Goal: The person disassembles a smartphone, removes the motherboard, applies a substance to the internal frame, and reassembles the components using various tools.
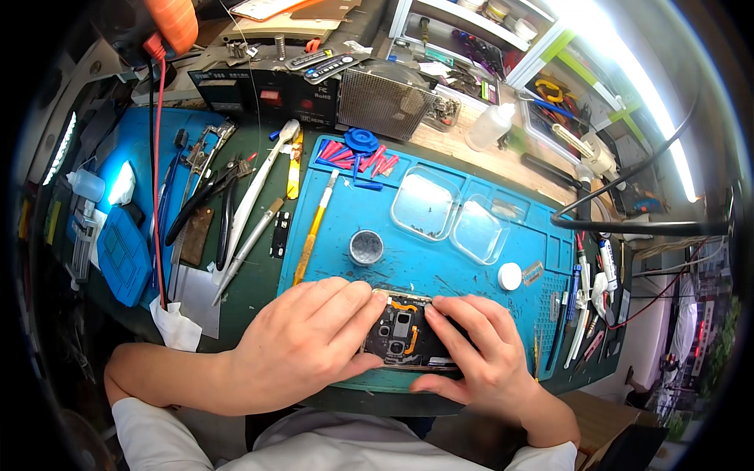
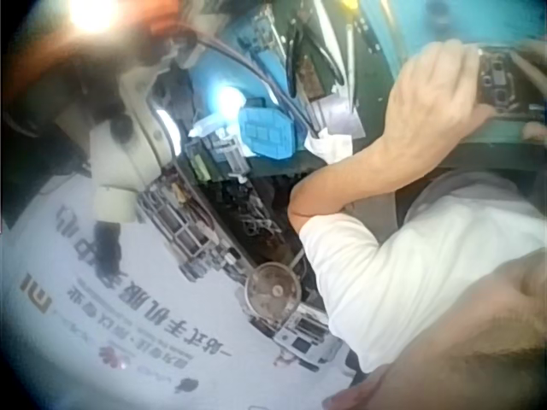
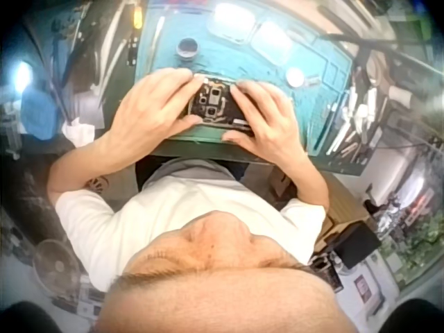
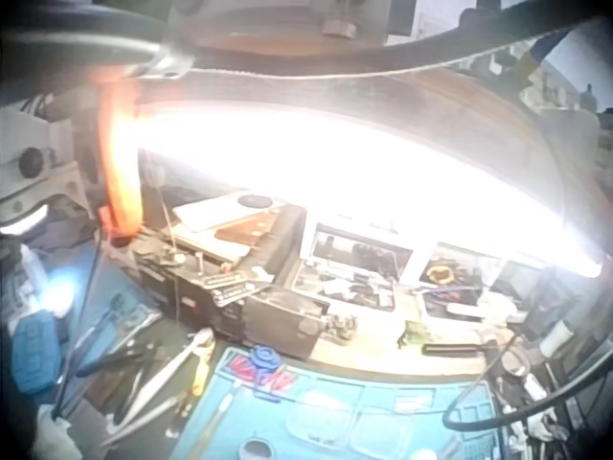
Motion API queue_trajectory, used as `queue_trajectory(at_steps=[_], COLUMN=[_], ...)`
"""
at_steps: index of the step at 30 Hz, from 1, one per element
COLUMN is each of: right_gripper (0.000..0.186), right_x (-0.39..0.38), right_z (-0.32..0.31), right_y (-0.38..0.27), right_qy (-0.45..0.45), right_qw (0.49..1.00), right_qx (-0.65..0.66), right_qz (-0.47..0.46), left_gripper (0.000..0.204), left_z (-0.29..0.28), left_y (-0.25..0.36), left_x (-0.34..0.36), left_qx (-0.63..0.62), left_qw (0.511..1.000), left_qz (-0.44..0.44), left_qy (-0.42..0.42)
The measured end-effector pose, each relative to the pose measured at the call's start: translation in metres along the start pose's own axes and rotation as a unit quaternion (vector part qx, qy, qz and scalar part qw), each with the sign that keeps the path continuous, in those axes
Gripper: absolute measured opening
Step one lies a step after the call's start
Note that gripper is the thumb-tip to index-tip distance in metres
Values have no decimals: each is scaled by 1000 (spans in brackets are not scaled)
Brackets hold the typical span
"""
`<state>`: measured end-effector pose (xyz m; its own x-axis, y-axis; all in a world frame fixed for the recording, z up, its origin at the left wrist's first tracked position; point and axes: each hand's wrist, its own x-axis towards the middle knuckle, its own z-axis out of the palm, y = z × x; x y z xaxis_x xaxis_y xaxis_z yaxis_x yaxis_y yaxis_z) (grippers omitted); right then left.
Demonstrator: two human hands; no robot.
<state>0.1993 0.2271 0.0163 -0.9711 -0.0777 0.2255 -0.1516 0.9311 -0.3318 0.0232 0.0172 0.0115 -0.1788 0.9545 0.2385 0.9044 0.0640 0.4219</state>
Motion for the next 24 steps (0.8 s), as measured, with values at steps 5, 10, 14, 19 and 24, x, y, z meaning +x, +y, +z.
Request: queue_trajectory(at_steps=[5, 10, 14, 19, 24], right_gripper=[74, 76, 65, 45, 45], right_x=[1, 0, -1, -19, -25], right_z=[0, 3, 5, 3, 2], right_y=[-4, 0, -3, 2, -9], right_qy=[-2, 4, 39, 70, 36], right_qw=[1000, 1000, 998, 992, 995], right_qx=[-13, -21, -39, -66, -62], right_qz=[7, 2, -14, -87, -76], left_gripper=[73, 76, 74, 71, 69], left_z=[2, 3, 3, 4, 5], left_y=[-2, -7, -9, -9, -9], left_x=[-1, 1, 2, 2, 2], left_qx=[-18, -33, -74, -93, -89], left_qw=[1000, 999, 997, 996, 996], left_qz=[0, 6, -5, -11, -8], left_qy=[-1, -9, -8, 0, 4])
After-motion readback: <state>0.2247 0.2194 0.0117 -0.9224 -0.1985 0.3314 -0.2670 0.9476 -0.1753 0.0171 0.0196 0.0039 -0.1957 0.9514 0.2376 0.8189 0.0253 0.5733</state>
